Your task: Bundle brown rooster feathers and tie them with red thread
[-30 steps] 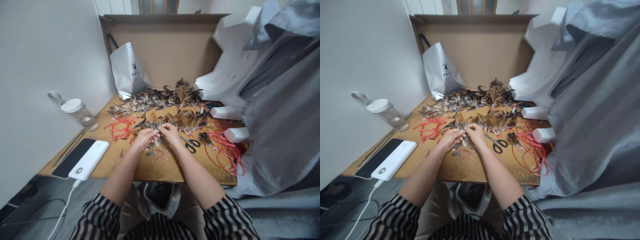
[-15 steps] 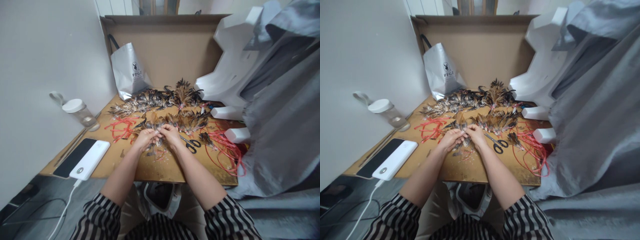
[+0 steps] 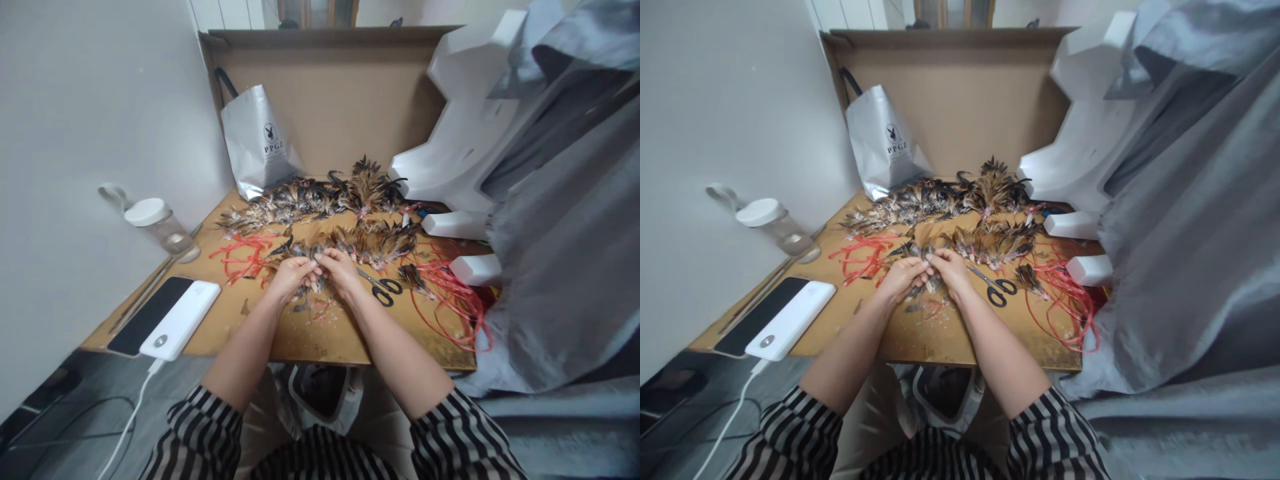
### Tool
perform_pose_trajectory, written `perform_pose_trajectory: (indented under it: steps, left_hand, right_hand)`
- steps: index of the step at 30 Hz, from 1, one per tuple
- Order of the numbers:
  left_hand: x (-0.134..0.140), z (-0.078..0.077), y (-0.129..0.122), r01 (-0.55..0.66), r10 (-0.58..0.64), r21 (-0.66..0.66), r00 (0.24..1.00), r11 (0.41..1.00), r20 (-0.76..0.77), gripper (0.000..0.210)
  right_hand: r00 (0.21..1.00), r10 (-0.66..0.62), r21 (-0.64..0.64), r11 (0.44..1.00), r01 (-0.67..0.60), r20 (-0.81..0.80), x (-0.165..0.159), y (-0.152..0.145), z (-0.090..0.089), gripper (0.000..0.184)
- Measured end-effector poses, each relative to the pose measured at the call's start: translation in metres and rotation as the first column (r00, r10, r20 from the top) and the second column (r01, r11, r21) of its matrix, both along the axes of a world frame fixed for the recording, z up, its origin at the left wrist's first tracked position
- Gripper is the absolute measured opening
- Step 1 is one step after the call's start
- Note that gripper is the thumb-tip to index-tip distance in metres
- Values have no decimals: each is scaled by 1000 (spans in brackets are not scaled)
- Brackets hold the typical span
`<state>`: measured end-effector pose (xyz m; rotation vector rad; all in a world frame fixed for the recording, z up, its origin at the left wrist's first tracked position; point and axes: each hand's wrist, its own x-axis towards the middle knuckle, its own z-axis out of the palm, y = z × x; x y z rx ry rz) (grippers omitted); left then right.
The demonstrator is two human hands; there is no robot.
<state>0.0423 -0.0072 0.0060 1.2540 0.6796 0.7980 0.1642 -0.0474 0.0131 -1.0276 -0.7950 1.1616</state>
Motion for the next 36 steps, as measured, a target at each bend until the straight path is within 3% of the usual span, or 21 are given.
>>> perform_pose_trajectory:
  steps: [4,8,18,21,24,27,30,33,36]
  left_hand:
    - [-1,1,-1,12,-12,28,1000,1000,-17,25]
    - [0,2,-2,33,-32,35,999,999,-14,25]
    - [4,-2,-3,-6,7,-24,999,1000,52,26]
    - [3,-2,-2,-23,24,-15,998,1000,57,25]
    - [1,-1,2,-94,95,-18,991,995,90,25]
    - [-1,-1,7,-166,172,-54,975,985,141,26]
    - [-2,-2,9,-184,193,-73,969,980,153,26]
    - [-2,-2,8,-177,187,-74,971,981,149,28]
    - [-1,-2,8,-171,182,-84,972,982,150,29]
  right_hand:
    - [994,96,59,993,-99,56,3,-1,-1,28]
    - [991,88,64,994,-94,97,3,-2,-1,33]
    - [979,139,56,990,-132,-146,-7,0,-3,33]
    - [992,104,35,994,-102,-71,-5,0,0,28]
    - [989,6,21,1000,-10,150,9,0,5,27]
    - [883,-9,7,1000,7,469,29,-1,6,27]
    - [616,107,-105,994,-39,781,46,-2,4,24]
    - [377,181,-204,979,22,908,50,-4,1,25]
    - [279,243,-266,963,46,929,42,-5,1,29]
